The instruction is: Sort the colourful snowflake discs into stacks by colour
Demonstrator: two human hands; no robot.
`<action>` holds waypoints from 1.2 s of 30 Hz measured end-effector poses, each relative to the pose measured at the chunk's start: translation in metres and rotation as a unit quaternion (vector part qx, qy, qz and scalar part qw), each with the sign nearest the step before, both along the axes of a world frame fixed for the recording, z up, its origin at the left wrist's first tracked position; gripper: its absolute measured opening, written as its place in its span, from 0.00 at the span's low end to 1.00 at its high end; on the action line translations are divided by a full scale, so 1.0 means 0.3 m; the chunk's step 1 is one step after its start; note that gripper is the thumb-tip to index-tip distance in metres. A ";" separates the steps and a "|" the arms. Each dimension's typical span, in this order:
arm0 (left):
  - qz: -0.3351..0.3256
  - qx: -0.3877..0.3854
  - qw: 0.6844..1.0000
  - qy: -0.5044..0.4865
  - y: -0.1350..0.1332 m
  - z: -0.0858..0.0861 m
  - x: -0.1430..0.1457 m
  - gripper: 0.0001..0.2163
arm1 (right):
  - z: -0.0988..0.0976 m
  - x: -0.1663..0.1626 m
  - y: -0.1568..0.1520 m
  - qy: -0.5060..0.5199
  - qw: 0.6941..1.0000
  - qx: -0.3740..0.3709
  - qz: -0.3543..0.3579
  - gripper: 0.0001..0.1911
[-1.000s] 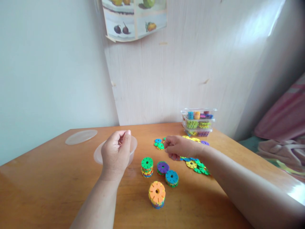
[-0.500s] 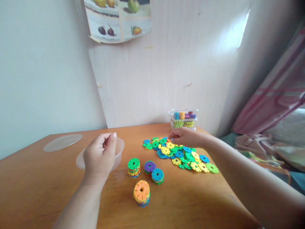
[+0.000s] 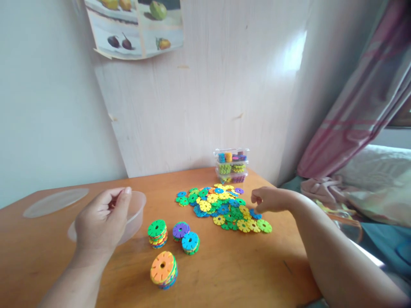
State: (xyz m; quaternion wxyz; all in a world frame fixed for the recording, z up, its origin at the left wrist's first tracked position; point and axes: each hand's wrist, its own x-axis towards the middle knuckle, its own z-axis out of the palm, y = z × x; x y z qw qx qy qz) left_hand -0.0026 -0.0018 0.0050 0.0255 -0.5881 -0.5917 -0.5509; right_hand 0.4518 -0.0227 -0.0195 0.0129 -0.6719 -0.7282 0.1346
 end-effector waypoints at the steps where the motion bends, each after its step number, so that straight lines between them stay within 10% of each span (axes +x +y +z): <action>1: 0.000 -0.004 1.000 -0.002 -0.002 0.002 0.001 0.16 | -0.005 0.001 0.002 -0.006 1.000 -0.008 0.000 0.20; 14: 0.035 -0.036 0.998 0.026 -0.007 0.011 0.001 0.16 | -0.015 0.024 0.027 0.211 0.977 -0.031 -0.012 0.10; 21: 0.011 -0.021 0.999 0.029 -0.021 0.012 0.014 0.15 | 0.029 -0.173 -0.033 0.366 0.923 -0.066 0.102 0.05; 29: 0.003 -0.001 1.000 0.026 -0.025 0.008 0.023 0.15 | -0.037 -0.407 -0.065 0.244 0.955 -0.049 0.162 0.07; 36: 0.009 0.005 1.000 0.022 -0.019 0.001 0.014 0.15 | -0.023 -0.276 -0.010 0.183 0.970 0.120 0.103 0.06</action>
